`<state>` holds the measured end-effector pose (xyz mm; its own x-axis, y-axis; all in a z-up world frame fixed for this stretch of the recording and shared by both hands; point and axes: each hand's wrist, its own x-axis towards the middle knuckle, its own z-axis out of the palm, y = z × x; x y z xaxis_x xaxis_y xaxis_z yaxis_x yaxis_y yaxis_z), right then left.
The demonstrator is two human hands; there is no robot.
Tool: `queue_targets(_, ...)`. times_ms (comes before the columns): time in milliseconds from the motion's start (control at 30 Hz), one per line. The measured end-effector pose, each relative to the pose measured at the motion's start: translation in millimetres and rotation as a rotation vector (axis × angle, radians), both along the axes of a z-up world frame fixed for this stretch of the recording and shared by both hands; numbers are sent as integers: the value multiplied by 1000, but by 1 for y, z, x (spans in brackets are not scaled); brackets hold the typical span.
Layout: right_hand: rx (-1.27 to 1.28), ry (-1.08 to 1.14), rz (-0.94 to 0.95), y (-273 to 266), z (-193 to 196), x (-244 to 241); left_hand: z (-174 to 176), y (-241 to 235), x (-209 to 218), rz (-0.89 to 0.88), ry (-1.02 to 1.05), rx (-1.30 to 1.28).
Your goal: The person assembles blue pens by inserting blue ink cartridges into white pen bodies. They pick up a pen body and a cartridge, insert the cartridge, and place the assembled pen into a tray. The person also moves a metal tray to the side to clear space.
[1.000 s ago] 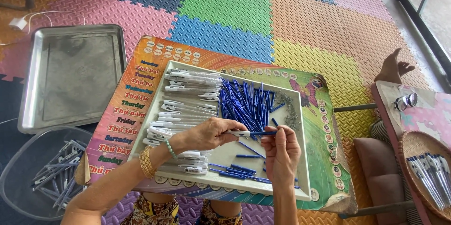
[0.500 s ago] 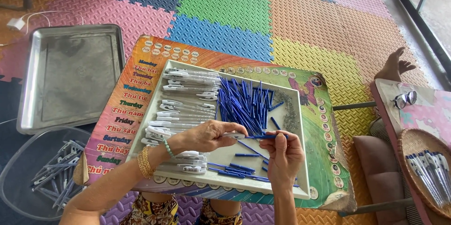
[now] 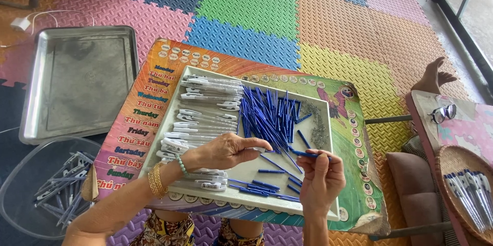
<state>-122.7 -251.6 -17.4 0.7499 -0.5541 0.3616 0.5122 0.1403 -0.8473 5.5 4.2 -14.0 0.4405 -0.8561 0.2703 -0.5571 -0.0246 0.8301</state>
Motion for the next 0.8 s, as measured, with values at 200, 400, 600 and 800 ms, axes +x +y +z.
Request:
queue_targets(200,14,37,41,12,-8,1,9,-3,-1,101,-167,-35)
queue_targets(400,34,55,68,23,-12,7,10,-4,-3,139,-193,-44)
queue_targets(600,56,46,70,25,-13,8,10,-4,-1,102,-235,-68)
queue_targets(800,39,41,71,26,-7,5,14,-7,0,116,-213,-110)
